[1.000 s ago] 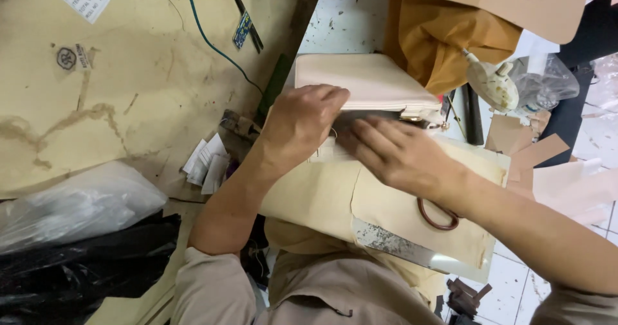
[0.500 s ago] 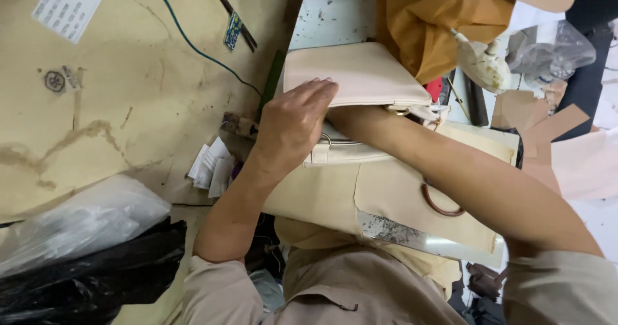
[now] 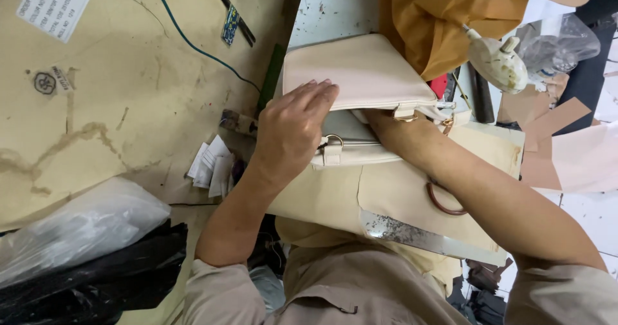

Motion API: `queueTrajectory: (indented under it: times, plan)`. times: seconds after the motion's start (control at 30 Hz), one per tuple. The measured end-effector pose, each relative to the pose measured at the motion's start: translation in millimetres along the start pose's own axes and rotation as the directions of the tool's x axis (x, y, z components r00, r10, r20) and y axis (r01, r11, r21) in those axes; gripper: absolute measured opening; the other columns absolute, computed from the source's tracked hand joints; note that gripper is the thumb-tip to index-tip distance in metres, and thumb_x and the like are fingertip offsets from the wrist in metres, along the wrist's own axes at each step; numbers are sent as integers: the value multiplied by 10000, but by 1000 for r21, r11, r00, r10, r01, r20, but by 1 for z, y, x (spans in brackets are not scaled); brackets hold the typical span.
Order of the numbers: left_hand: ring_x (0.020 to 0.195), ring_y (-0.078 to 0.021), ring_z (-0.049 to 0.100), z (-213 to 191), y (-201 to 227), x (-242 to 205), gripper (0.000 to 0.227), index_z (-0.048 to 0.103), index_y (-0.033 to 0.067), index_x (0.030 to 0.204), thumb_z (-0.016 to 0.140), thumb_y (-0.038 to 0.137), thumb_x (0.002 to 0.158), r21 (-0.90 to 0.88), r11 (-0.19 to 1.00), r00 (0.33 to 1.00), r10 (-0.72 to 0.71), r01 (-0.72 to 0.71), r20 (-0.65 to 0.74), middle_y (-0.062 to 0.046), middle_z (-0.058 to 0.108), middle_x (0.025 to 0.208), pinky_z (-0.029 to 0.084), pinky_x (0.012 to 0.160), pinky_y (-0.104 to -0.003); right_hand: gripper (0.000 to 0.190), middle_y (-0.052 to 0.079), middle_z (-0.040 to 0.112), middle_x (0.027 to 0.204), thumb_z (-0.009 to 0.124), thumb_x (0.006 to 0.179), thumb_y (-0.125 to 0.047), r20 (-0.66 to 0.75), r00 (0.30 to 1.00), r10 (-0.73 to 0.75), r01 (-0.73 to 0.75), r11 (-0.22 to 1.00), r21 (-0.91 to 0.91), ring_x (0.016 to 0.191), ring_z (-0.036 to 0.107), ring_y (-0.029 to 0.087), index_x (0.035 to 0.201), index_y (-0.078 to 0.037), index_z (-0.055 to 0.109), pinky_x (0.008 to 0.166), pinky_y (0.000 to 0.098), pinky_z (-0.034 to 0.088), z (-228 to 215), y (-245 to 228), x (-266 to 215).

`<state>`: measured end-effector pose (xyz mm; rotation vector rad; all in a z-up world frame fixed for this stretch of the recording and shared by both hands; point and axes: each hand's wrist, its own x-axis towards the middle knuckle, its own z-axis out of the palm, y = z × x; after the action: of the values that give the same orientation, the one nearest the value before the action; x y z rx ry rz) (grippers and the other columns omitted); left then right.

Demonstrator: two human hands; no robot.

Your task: Trimming excess material with scissors and assembling a small white handbag with hardware

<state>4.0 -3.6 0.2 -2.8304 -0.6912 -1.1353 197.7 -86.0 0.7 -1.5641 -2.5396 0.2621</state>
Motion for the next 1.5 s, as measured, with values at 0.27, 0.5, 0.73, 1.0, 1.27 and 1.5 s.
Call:
queueTrajectory:
  times: [0.27, 0.5, 0.73, 1.0, 1.27, 1.5]
  plan:
    - [1073, -318, 724, -20, -19, 14, 302, 707, 103, 1224, 634, -13, 954, -202, 975, 991, -72, 93, 111, -107, 744, 1104, 595, 907, -443, 470, 76, 748, 1014, 293, 986, -474, 121, 993, 19, -45, 975, 216, 985, 729, 289, 1113, -227, 671, 783, 415, 578, -20, 0, 29]
    - [1026, -335, 727, -34, -48, 55, 263, 756, 118, 1175, 774, 38, 925, -282, 947, 980, -113, 155, 161, -84, 750, 1050, 577, 879, -429, 544, 73, 758, 1075, 236, 999, -545, 160, 986, 45, -99, 932, 350, 1039, 729, 288, 1172, -248, 657, 833, 419, 581, -46, 8, 44]
    - [1147, -423, 647, -14, -90, 120, 394, 713, 77, 1244, 879, 175, 901, -225, 943, 944, -182, 247, 276, -171, 699, 1152, 476, 999, -515, 579, 158, 581, 1391, 610, 965, -456, -444, 896, -20, -17, 997, -78, 1189, 651, 369, 1431, -129, 507, 1011, 488, 482, -32, 9, 31]
    - [1112, -375, 635, -17, -81, 129, 544, 637, -12, 1391, 750, 362, 1013, 73, 931, 917, -364, 357, 165, -217, 671, 1280, 478, 928, -482, 212, 322, 484, 1466, 522, 1092, 34, -686, 668, -287, 139, 954, -265, 1386, 522, 440, 1291, 89, 570, 1203, 595, 426, -31, 50, -58]
    - [1133, -357, 684, 24, -105, 109, 321, 512, -51, 1423, 510, 176, 1195, -516, 750, 835, -538, 413, -115, -300, 623, 1327, 591, 977, -419, 220, 130, 731, 927, 498, 1121, -78, -740, 370, 562, -171, 824, 540, 764, 679, 201, 945, -49, 627, 676, 322, 563, 30, 266, -150]
    - [1214, -466, 661, 30, -84, 94, 451, 479, -24, 1396, 480, 388, 1212, -525, 775, 785, -550, 353, -285, -323, 571, 1362, 604, 1053, -516, 271, 179, 658, 1210, 580, 1066, -149, -574, 257, 777, -227, 626, 746, 1067, 640, 293, 1304, -20, 571, 922, 386, 556, 7, 450, -122]
